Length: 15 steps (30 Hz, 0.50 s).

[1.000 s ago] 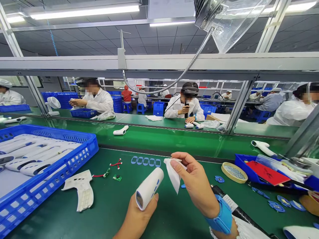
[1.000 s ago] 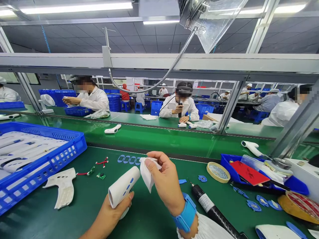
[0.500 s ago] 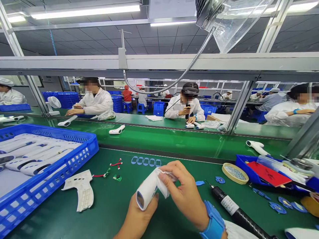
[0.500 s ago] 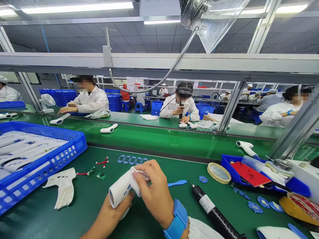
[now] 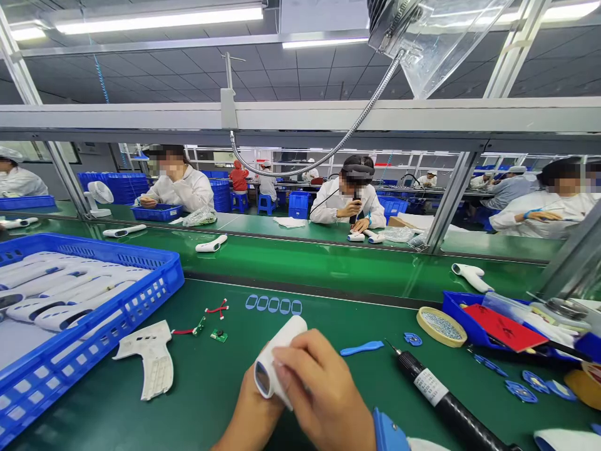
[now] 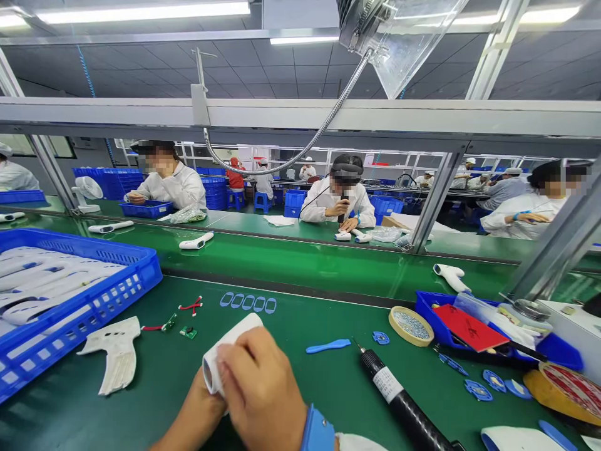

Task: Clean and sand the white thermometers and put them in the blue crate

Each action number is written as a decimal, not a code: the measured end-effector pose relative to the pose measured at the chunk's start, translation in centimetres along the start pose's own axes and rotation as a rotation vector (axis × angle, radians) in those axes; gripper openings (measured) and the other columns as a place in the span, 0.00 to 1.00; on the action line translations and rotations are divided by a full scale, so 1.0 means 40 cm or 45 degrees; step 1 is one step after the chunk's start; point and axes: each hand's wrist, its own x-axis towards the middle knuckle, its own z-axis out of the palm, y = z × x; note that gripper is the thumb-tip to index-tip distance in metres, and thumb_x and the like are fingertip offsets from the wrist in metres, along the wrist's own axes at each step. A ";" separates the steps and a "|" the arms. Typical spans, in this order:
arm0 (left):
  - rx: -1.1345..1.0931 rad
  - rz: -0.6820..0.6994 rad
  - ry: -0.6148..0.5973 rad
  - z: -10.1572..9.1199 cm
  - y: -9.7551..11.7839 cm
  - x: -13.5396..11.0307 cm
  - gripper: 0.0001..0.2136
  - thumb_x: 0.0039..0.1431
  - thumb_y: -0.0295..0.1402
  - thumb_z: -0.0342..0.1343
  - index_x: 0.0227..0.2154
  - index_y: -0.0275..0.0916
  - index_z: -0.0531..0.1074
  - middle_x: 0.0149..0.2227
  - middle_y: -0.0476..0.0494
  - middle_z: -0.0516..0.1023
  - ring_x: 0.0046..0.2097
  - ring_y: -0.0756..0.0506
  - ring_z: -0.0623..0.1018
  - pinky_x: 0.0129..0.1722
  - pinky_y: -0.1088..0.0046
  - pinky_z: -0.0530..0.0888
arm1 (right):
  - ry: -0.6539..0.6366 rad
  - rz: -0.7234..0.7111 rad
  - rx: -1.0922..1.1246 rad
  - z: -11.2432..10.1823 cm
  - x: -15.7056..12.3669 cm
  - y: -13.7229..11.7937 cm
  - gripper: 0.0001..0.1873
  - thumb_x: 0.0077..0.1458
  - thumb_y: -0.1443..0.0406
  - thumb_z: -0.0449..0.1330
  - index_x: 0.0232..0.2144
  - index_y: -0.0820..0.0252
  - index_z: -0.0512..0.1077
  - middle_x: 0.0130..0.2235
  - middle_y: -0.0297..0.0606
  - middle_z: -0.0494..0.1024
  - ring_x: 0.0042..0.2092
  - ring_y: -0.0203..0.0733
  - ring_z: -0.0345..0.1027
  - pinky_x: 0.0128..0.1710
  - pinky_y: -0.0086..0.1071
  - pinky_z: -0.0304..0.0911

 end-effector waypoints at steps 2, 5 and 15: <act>0.018 -0.004 0.017 -0.002 0.000 0.001 0.12 0.41 0.38 0.60 0.28 0.35 0.71 0.28 0.46 0.73 0.33 0.46 0.71 0.33 0.75 0.69 | -0.007 0.011 0.022 -0.001 0.003 0.002 0.10 0.56 0.69 0.49 0.37 0.61 0.70 0.31 0.39 0.66 0.33 0.39 0.61 0.31 0.31 0.61; 0.118 -0.065 0.056 0.002 0.012 -0.002 0.11 0.47 0.38 0.56 0.27 0.35 0.71 0.24 0.48 0.72 0.28 0.48 0.69 0.30 0.76 0.69 | 0.060 0.151 -0.012 -0.011 0.012 0.013 0.10 0.57 0.68 0.49 0.35 0.61 0.70 0.32 0.39 0.66 0.34 0.40 0.61 0.33 0.34 0.61; 0.073 -0.069 0.115 0.005 0.021 -0.004 0.11 0.43 0.38 0.58 0.26 0.35 0.70 0.22 0.49 0.70 0.27 0.48 0.70 0.30 0.75 0.69 | 0.094 0.212 0.160 -0.002 0.005 0.031 0.09 0.56 0.67 0.51 0.36 0.57 0.71 0.33 0.38 0.66 0.36 0.40 0.62 0.34 0.33 0.60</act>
